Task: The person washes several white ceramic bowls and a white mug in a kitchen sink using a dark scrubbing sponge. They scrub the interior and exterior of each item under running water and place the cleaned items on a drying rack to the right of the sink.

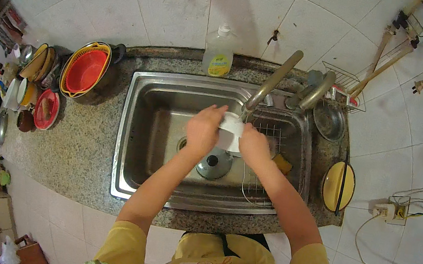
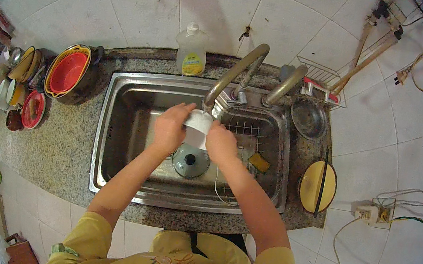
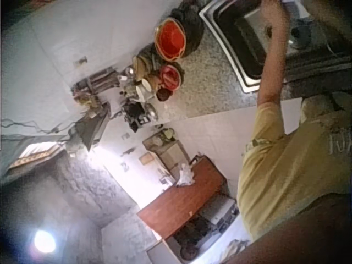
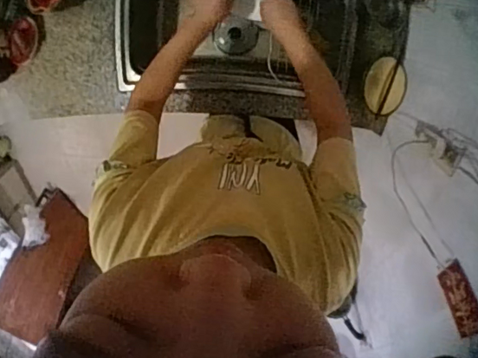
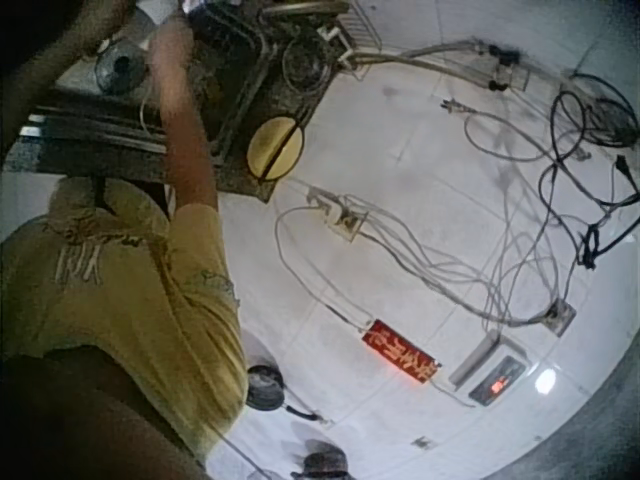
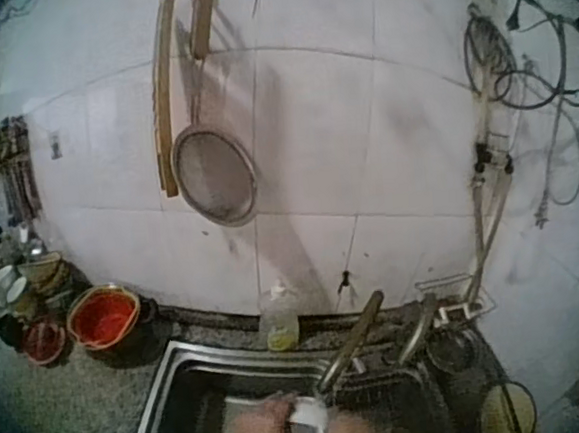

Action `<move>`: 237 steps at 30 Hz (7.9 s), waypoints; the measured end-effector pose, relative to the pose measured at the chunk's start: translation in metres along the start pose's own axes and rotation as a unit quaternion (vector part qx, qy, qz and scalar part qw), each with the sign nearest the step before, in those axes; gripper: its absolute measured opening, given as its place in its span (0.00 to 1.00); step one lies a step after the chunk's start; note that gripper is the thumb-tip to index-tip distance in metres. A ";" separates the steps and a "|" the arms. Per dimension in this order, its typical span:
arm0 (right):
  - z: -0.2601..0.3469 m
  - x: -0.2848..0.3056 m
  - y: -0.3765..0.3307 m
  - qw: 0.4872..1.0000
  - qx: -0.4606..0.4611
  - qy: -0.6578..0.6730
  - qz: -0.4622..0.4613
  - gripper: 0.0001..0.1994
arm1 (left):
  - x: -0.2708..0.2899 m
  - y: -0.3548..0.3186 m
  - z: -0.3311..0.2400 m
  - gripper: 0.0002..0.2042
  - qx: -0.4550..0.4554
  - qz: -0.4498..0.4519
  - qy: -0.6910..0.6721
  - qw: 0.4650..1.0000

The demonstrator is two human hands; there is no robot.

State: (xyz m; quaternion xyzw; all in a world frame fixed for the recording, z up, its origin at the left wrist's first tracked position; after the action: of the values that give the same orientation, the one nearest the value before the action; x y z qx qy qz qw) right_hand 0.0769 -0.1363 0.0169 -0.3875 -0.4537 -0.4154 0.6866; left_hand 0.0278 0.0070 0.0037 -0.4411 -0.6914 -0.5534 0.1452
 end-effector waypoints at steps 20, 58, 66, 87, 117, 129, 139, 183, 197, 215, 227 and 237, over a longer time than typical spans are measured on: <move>-0.013 0.003 -0.021 0.998 -0.037 0.045 -0.035 0.07 | -0.007 0.026 -0.017 0.16 -0.095 0.080 -0.038 0.992; -0.009 0.006 -0.019 0.987 -0.028 0.158 -0.009 0.23 | 0.013 -0.004 0.001 0.21 0.086 0.004 -0.097 0.992; 0.006 -0.003 -0.012 0.997 -0.046 0.067 -0.009 0.14 | 0.006 0.021 -0.031 0.20 -0.149 0.038 0.052 0.987; -0.030 -0.018 -0.005 0.749 -0.232 0.578 0.226 0.17 | -0.041 -0.061 0.019 0.16 0.336 -0.041 -0.327 0.882; -0.008 -0.014 0.005 0.267 -0.275 0.916 0.119 0.15 | 0.000 -0.082 0.023 0.11 0.468 -0.101 -0.561 0.675; 0.002 -0.028 0.008 0.247 -0.242 0.932 0.112 0.16 | -0.003 -0.042 -0.024 0.16 0.435 -0.152 -0.667 0.585; 0.004 -0.008 -0.004 0.243 -0.250 0.933 0.092 0.19 | -0.002 -0.052 -0.009 0.12 0.478 -0.188 -0.739 0.437; -0.015 -0.012 -0.017 0.464 -0.115 0.870 0.119 0.17 | 0.001 -0.022 -0.002 0.23 0.535 -0.109 -0.746 0.381; 0.000 0.005 -0.010 0.821 -0.075 0.563 -0.053 0.17 | 0.027 0.008 -0.004 0.26 -0.027 0.017 -0.270 0.962; 0.005 0.005 -0.017 0.853 -0.083 0.514 0.027 0.23 | 0.010 0.021 0.003 0.14 0.184 0.018 -0.234 0.954; 0.002 0.016 -0.012 0.787 -0.130 0.602 -0.010 0.28 | -0.013 0.007 0.022 0.18 0.282 0.025 -0.305 0.909; -0.008 0.011 0.002 0.817 -0.074 0.572 0.017 0.18 | -0.001 0.025 0.012 0.19 0.259 0.016 -0.320 0.911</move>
State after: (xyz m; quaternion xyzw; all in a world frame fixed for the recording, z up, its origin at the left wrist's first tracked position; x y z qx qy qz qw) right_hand 0.0838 -0.1454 0.0242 -0.1376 0.0600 -0.5828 0.7986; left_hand 0.0507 0.0177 0.0149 -0.5523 -0.8127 -0.1823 0.0340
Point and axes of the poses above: each hand's wrist, its own y-axis towards the middle knuckle, its own x-axis out of the back of the hand, z = x × y, the point moved 1 cm from there along y, towards the middle knuckle, and after that the axes turned 11 degrees about -x, right-handed, at the moved point
